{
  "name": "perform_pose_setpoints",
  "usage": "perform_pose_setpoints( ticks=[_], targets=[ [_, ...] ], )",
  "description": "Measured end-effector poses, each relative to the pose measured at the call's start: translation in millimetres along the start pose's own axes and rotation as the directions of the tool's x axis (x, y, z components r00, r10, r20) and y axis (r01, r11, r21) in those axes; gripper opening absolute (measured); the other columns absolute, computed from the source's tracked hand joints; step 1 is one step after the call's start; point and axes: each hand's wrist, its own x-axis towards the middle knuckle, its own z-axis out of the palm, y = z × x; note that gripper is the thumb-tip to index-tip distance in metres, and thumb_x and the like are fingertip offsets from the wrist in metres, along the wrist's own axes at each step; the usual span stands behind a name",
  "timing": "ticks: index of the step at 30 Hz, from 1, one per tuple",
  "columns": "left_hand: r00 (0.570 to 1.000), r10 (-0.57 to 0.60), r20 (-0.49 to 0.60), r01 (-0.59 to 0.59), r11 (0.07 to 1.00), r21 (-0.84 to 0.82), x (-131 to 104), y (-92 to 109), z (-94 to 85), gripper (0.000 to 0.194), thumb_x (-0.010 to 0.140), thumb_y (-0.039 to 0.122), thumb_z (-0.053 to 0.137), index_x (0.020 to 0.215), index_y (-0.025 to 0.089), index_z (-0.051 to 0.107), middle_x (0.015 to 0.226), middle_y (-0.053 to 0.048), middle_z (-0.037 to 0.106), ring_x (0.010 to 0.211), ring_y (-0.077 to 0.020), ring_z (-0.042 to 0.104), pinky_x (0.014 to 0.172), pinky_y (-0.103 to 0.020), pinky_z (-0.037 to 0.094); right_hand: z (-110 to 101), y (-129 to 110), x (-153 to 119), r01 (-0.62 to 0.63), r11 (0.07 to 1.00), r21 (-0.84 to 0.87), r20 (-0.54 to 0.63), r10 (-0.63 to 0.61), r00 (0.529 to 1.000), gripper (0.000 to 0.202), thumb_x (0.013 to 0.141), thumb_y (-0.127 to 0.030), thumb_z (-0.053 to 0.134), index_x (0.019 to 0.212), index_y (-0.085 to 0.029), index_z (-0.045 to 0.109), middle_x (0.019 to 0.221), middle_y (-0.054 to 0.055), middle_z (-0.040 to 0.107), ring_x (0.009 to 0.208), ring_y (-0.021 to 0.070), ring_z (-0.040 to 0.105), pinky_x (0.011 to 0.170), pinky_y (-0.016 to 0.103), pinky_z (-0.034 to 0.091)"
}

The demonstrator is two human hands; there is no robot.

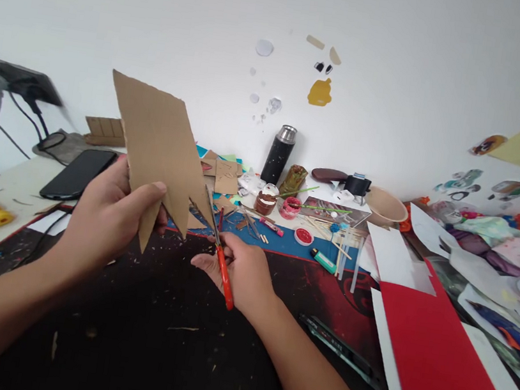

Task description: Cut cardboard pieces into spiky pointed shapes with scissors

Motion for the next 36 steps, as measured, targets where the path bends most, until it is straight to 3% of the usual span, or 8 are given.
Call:
perform_pose_setpoints(
  ticks=[9,14,24,30,36],
  targets=[
    [1.0,0.015,0.008,-0.015,0.999,0.032,-3,6,-2.9,0.036,0.084,0.042,0.076,0.114,0.022,0.069,0.065,0.0,0.074,0.044,-0.0194,0.066,0.038,-0.027,0.051,-6,-9,-2,0.02,0.998,-0.057,0.023,-0.019,1.0,0.039,0.099,-0.061,0.084,0.112,-0.025,0.075,0.083,0.003,0.079,0.076,0.0245,0.077,0.067,0.029,0.049],
    [0.999,0.028,0.04,-0.03,0.999,0.045,-5,8,1.9,0.027,0.081,0.043,0.075,0.095,0.025,0.061,0.052,0.004,0.068,0.037,-0.0189,0.062,0.031,-0.024,0.044,-11,-19,-3,-0.029,0.984,-0.176,0.015,0.032,0.999,0.042,0.103,-0.065,0.077,0.104,-0.023,0.072,0.078,0.003,0.076,0.072,0.0233,0.073,0.064,0.029,0.04],
    [0.996,0.008,0.089,-0.01,1.0,0.017,-13,7,5.7,0.032,0.081,0.048,0.077,0.097,0.027,0.059,0.049,0.003,0.067,0.035,-0.0195,0.061,0.029,-0.024,0.042,-12,-24,-5,-0.055,0.96,-0.273,-0.002,0.056,0.998,0.051,0.104,-0.076,0.069,0.106,-0.024,0.07,0.088,0.005,0.08,0.082,0.0269,0.077,0.069,0.033,0.038],
    [0.995,-0.02,0.099,0.017,1.0,0.022,-14,3,7.4,0.033,0.082,0.048,0.076,0.099,0.027,0.058,0.05,0.004,0.068,0.037,-0.0197,0.062,0.032,-0.025,0.045,-12,-22,-3,-0.062,0.961,-0.271,-0.02,0.059,0.998,0.038,0.106,-0.061,0.075,0.101,-0.025,0.068,0.084,0.004,0.079,0.08,0.026,0.077,0.067,0.032,0.034],
    [0.994,-0.032,0.1,0.028,0.999,0.046,-14,4,8.1,0.031,0.084,0.048,0.075,0.098,0.027,0.057,0.05,0.005,0.067,0.039,-0.0205,0.063,0.034,-0.026,0.045,-10,-17,-2,-0.063,0.976,-0.208,-0.031,0.058,0.998,0.038,0.106,-0.06,0.076,0.094,-0.025,0.068,0.078,0.004,0.076,0.075,0.0259,0.074,0.065,0.032,0.035]
  ],
)
